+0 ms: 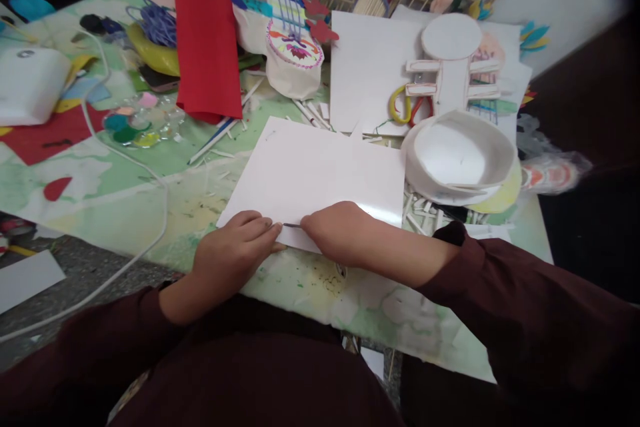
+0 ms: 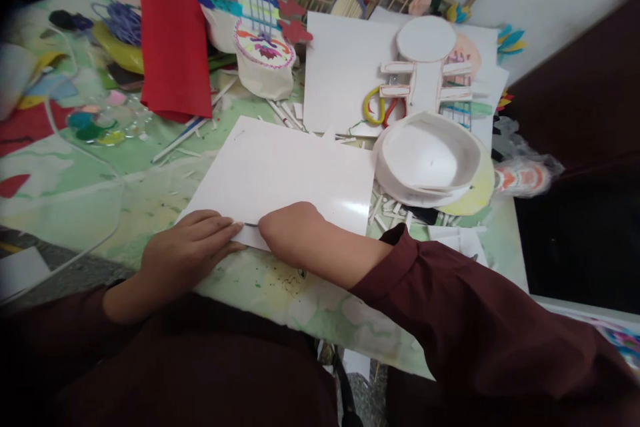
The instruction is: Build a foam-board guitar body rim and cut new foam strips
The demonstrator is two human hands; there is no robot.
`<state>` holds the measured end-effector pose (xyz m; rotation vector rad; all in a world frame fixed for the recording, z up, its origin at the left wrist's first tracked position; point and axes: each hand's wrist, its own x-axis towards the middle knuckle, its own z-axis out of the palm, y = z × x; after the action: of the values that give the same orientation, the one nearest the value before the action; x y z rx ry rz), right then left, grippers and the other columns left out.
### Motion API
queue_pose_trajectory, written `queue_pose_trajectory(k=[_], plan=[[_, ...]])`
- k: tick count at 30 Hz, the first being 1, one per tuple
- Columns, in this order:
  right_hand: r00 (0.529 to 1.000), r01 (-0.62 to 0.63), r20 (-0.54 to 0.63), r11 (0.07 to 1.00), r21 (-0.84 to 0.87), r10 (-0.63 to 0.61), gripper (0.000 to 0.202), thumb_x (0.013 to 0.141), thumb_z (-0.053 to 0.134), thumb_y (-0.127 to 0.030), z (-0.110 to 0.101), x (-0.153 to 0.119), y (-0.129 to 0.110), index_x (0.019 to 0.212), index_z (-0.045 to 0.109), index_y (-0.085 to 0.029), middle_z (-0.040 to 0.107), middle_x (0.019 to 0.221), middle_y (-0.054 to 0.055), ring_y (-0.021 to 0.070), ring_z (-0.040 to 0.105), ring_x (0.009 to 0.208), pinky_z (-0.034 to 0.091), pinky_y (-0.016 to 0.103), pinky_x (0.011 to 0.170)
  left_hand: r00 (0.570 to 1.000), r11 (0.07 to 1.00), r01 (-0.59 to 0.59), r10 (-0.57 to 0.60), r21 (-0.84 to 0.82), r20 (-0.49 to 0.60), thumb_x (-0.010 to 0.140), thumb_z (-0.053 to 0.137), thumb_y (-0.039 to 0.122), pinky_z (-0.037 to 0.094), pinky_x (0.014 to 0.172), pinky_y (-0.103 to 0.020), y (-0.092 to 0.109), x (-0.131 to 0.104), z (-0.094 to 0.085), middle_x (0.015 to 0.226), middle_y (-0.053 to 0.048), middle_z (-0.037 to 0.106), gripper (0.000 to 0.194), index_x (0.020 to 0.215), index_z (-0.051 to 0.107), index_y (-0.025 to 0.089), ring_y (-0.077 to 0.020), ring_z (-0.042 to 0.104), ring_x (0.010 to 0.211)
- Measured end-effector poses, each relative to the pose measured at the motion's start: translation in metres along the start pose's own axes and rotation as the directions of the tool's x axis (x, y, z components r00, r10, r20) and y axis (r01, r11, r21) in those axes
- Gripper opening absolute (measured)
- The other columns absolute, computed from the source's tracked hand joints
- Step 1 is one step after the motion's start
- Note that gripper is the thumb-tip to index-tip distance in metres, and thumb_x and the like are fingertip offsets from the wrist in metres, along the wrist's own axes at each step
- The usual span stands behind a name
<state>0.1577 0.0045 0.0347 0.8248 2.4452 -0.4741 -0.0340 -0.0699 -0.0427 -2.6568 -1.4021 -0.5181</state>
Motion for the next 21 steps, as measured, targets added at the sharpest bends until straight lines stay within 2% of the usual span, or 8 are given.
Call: queue_pose_trajectory(k=[11, 21], plan=[[0.999, -0.032, -0.011, 0.999, -0.043, 0.032, 0.016, 0.080, 0.050, -0.013, 0.003, -0.013, 0.001, 0.092, 0.061, -0.017, 0.068, 0.082, 0.008, 0.0222, 0.065, 0.074, 0.044, 0.029, 0.059, 0.999, 0.999, 0.044, -0.044, -0.015, 0.007, 0.091, 0.049, 0.034, 0.050, 0.072, -0.034, 0.002, 0.002, -0.001, 0.089, -0.008, 0.066, 0.025, 0.102, 0.063, 0.017, -0.0227, 0.058, 0.092], [0.970, -0.244, -0.016, 0.965, -0.100, 0.243, 0.017, 0.085, 0.043, -0.013, 0.036, -0.080, 0.028, 0.090, 0.059, -0.017, 0.067, 0.080, 0.010, 0.0230, 0.064, 0.070, 0.039, 0.030, 0.056, 0.999, 0.999, 0.034, -0.035, 0.041, 0.039, 0.090, 0.051, 0.035, 0.049, 0.071, -0.034, 0.001, 0.003, -0.002, 0.088, -0.008, 0.066, 0.023, 0.096, 0.063, 0.016, -0.0242, 0.057, 0.090]])
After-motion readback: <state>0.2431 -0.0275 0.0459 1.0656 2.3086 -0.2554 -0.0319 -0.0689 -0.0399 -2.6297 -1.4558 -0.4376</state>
